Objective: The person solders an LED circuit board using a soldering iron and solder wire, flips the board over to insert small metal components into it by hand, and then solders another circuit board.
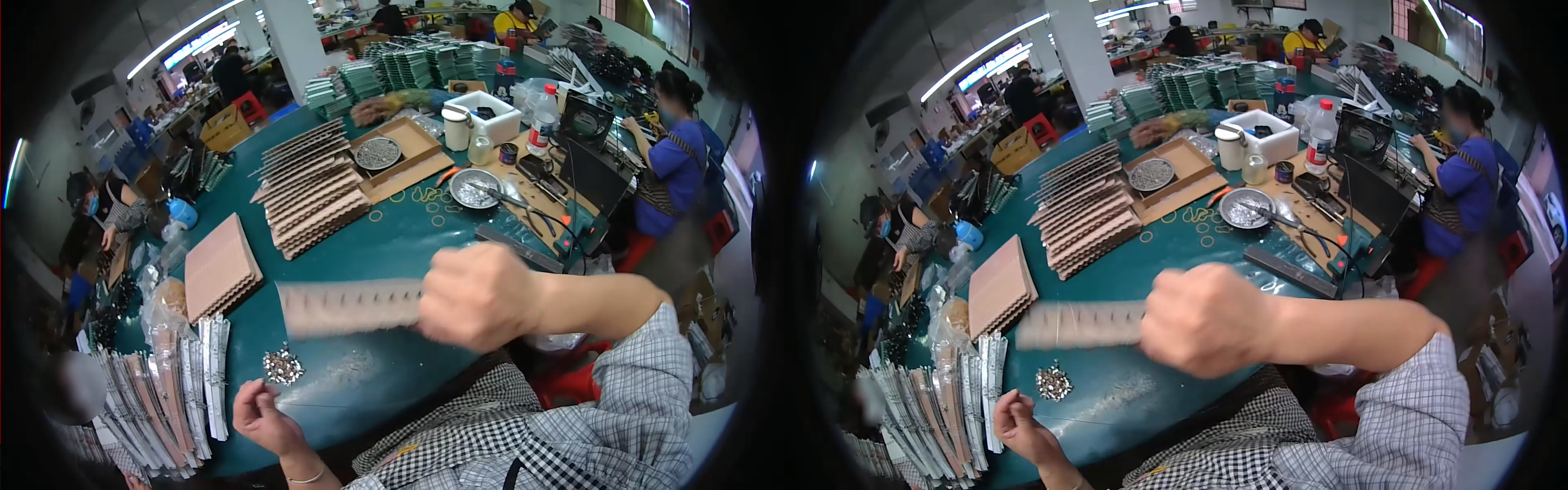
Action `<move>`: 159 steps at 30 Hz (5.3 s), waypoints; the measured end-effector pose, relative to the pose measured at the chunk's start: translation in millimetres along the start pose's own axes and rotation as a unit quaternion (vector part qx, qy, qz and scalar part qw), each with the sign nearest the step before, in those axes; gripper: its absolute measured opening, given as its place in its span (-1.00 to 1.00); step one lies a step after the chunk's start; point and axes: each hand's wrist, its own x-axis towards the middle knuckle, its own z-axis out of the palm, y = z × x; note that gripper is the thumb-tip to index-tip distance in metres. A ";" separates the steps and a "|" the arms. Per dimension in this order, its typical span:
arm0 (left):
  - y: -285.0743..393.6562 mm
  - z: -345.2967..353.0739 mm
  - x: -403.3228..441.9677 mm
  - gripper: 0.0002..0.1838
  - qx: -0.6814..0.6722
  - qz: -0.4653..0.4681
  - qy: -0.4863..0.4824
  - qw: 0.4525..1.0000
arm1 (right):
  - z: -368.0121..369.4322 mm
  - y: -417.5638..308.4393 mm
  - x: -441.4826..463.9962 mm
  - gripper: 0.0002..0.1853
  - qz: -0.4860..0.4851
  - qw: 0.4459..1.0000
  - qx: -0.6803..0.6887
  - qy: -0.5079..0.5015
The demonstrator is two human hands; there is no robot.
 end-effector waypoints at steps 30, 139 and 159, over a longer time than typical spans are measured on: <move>-11.9 40.5 -76.6 -0.86 0.180 -0.267 -0.353 0.878 | 131.4 -114.5 -92.0 -0.57 0.779 0.347 0.490 0.183; -64.2 222.8 -63.4 -0.92 0.231 0.106 -0.443 0.860 | 58.5 -5.6 -208.3 -0.74 0.654 0.557 0.434 0.273; -74.9 226.1 -70.6 -0.92 0.249 0.080 -0.435 0.862 | 70.4 15.6 -214.0 -0.84 0.552 0.776 0.238 0.188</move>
